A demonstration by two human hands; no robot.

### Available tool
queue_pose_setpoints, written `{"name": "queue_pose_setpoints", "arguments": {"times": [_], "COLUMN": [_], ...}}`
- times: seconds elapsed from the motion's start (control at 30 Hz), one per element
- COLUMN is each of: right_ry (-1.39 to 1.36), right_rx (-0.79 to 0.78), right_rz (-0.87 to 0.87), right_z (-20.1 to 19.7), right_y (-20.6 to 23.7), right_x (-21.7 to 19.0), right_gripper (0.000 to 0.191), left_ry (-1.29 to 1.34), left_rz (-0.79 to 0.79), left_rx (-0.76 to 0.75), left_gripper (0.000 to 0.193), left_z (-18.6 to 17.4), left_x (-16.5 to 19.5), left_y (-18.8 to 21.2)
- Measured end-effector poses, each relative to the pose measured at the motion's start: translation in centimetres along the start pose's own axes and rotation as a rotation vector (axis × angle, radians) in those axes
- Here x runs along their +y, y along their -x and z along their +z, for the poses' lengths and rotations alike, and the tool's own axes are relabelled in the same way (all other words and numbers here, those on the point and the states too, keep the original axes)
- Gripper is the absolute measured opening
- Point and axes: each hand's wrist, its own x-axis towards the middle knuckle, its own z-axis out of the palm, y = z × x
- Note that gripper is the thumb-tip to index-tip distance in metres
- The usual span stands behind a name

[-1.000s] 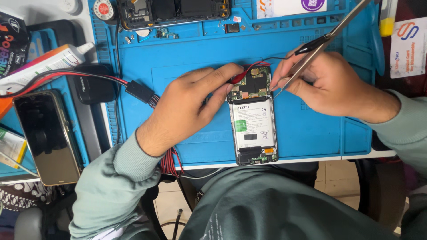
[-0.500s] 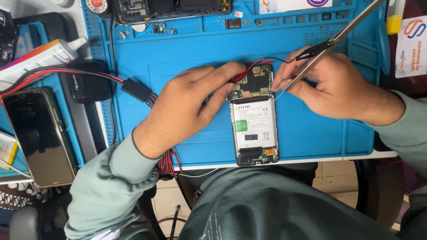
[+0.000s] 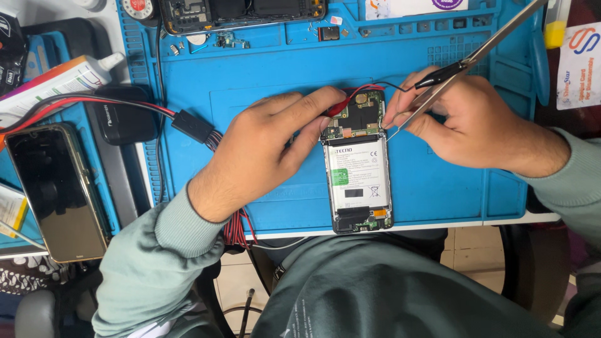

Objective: The person uses a pair of scissors to probe and adjust connections on the motherboard of a disassembled smartphone. The person then switches to using red and black multimeter probes to test points on the same motherboard.

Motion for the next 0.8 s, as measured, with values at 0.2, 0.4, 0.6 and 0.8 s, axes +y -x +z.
{"name": "queue_pose_setpoints", "arguments": {"times": [0.2, 0.4, 0.6, 0.8], "right_ry": [0.079, 0.204, -0.070, -0.044], "right_rx": [0.021, 0.015, 0.089, 0.076], "right_rz": [0.012, 0.152, 0.075, 0.095], "right_z": [0.0, 0.2, 0.5, 0.4], "right_y": [0.0, -0.5, 0.1, 0.1], "right_x": [0.0, 0.3, 2.1, 2.1], "right_gripper": [0.009, 0.003, 0.016, 0.013], "left_ry": [0.029, 0.050, 0.040, 0.053], "left_rz": [0.026, 0.047, -0.016, -0.004], "left_rx": [0.013, 0.067, 0.022, 0.032], "left_gripper": [0.030, 0.030, 0.034, 0.034], "left_z": [0.3, 0.5, 0.7, 0.6], "left_x": [-0.5, -0.9, -1.3, -1.2], "left_y": [0.4, 0.5, 0.4, 0.3]}}
